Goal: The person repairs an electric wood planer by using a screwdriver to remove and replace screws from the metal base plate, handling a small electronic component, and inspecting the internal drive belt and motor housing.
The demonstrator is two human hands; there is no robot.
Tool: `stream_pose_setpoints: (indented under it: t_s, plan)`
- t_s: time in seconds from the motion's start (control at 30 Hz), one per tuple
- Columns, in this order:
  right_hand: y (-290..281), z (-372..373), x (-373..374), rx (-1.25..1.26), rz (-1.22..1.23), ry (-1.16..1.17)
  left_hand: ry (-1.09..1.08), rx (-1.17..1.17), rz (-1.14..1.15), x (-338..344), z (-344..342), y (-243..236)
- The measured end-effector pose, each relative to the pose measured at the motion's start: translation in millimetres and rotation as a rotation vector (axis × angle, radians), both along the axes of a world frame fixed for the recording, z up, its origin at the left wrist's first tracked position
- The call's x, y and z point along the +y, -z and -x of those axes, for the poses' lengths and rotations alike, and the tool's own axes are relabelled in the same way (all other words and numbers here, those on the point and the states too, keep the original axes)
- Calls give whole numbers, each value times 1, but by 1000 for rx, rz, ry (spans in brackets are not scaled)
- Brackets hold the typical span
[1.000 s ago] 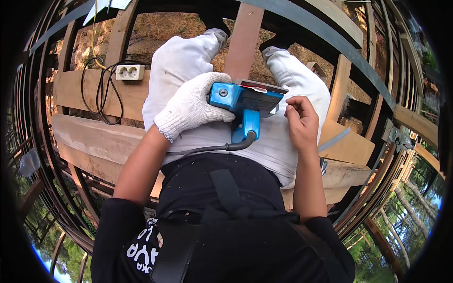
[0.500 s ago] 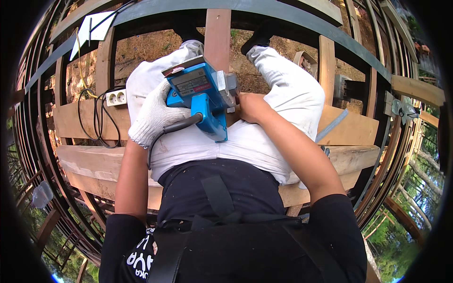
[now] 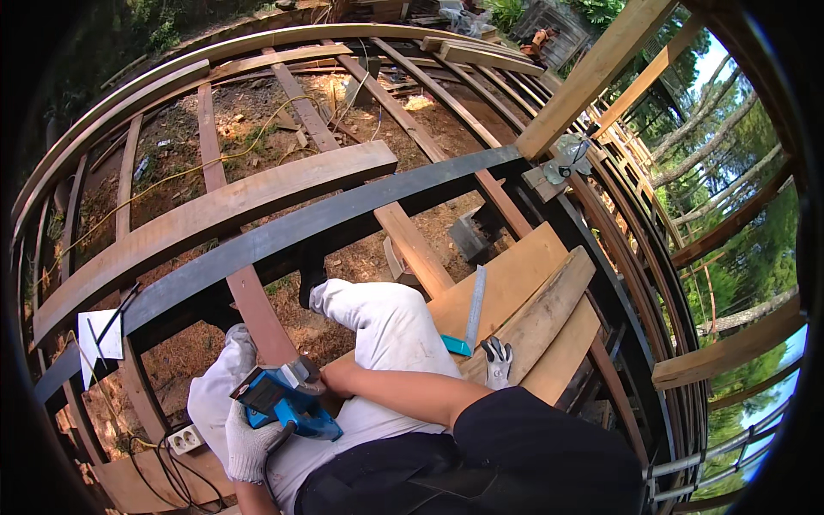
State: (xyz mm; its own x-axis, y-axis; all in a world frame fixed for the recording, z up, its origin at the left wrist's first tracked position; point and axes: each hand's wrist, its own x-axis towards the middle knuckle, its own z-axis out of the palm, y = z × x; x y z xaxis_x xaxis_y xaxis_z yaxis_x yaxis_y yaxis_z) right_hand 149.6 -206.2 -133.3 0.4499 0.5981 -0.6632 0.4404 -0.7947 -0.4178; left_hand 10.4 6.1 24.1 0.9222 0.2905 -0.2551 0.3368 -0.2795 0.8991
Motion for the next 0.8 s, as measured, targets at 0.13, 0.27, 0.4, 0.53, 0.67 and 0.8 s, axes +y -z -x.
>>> stream_pose_setpoints:
  t_s: [0.13,0.27,0.4,0.53,0.67,0.8]
  plan:
    - [-28,-16,-18,-224,-55,67,44,-9,23,-7,2,-2]
    - [-72,-34,-14,-291,-560,454,140,-56,-153,-13,2,15]
    - [-105,-41,7,-184,-814,560,274,-139,-338,-14,1,-2]
    - [-120,-47,-6,120,-893,589,379,-263,-529,-10,-13,4]
    - [-140,-42,16,236,-936,575,382,-157,-575,10,-5,-11]
    - [-152,-33,41,413,-920,682,411,-130,-377,27,-4,-25]
